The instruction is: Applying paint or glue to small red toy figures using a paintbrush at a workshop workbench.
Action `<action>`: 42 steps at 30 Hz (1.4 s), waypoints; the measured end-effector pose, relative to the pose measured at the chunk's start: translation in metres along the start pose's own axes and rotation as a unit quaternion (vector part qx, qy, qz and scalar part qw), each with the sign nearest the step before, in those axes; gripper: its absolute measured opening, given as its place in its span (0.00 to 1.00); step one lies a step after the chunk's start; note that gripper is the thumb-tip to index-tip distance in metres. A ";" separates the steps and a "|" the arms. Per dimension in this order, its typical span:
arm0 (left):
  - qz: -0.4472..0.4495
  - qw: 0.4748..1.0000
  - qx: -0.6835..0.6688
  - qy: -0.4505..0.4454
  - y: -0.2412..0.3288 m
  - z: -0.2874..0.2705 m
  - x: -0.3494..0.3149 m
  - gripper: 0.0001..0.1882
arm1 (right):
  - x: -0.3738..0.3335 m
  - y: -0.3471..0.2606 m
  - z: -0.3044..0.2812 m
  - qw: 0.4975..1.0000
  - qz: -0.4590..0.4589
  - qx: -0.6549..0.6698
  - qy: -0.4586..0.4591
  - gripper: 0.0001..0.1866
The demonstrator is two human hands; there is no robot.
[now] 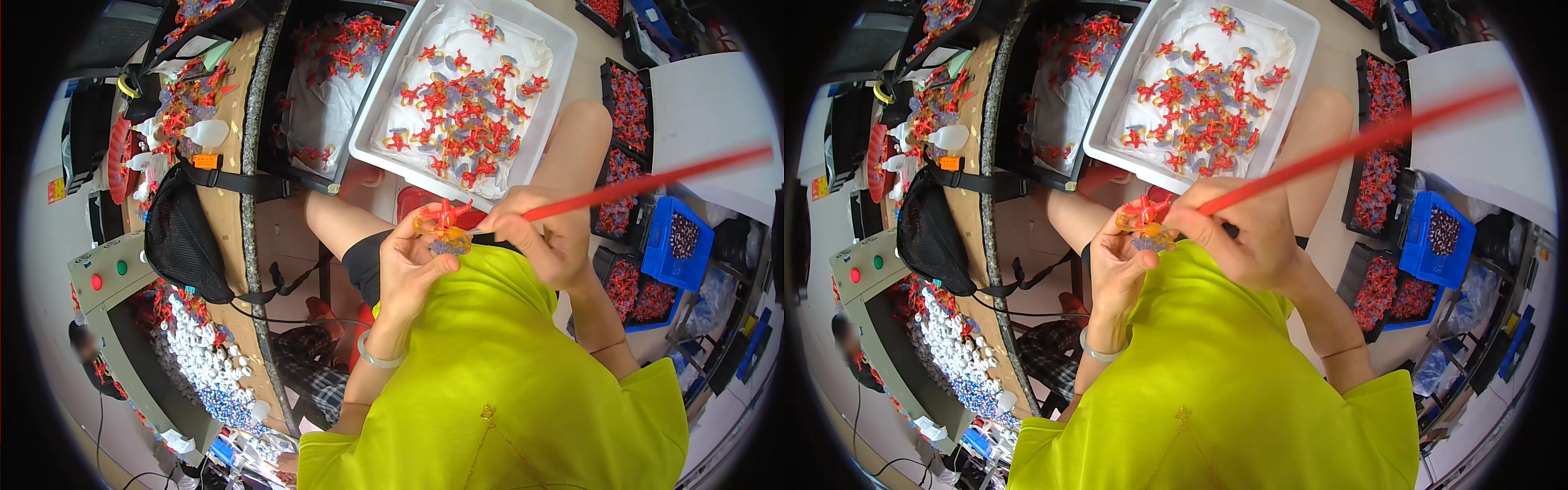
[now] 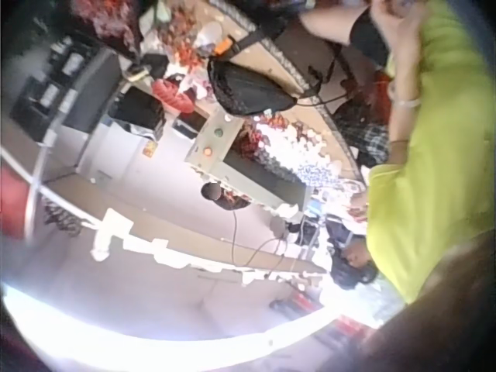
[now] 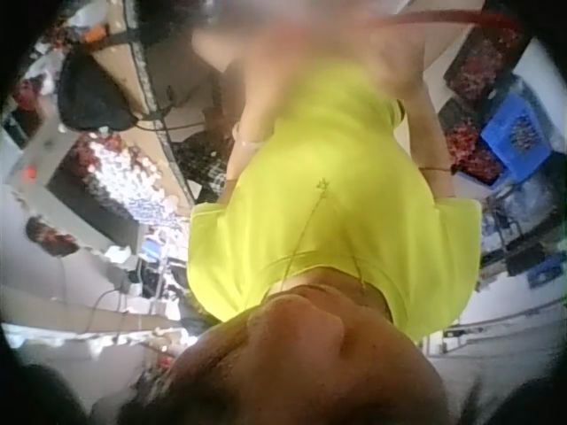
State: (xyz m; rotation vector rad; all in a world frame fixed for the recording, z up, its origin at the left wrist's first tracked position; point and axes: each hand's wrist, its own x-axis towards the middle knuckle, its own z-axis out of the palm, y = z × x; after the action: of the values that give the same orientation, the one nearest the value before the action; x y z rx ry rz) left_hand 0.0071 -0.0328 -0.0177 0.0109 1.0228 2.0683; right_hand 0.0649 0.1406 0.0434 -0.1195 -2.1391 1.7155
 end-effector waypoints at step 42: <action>-0.090 0.505 0.827 0.229 0.034 -0.258 0.197 0.09 | -0.056 0.111 -0.104 0.899 0.110 -0.260 0.335 0.11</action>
State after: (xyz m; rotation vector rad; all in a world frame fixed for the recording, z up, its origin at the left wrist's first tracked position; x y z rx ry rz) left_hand -0.2342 -0.0835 -0.2319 0.3180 2.7547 0.1219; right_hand 0.1334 0.2459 -0.0585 -0.9797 -2.0043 0.9289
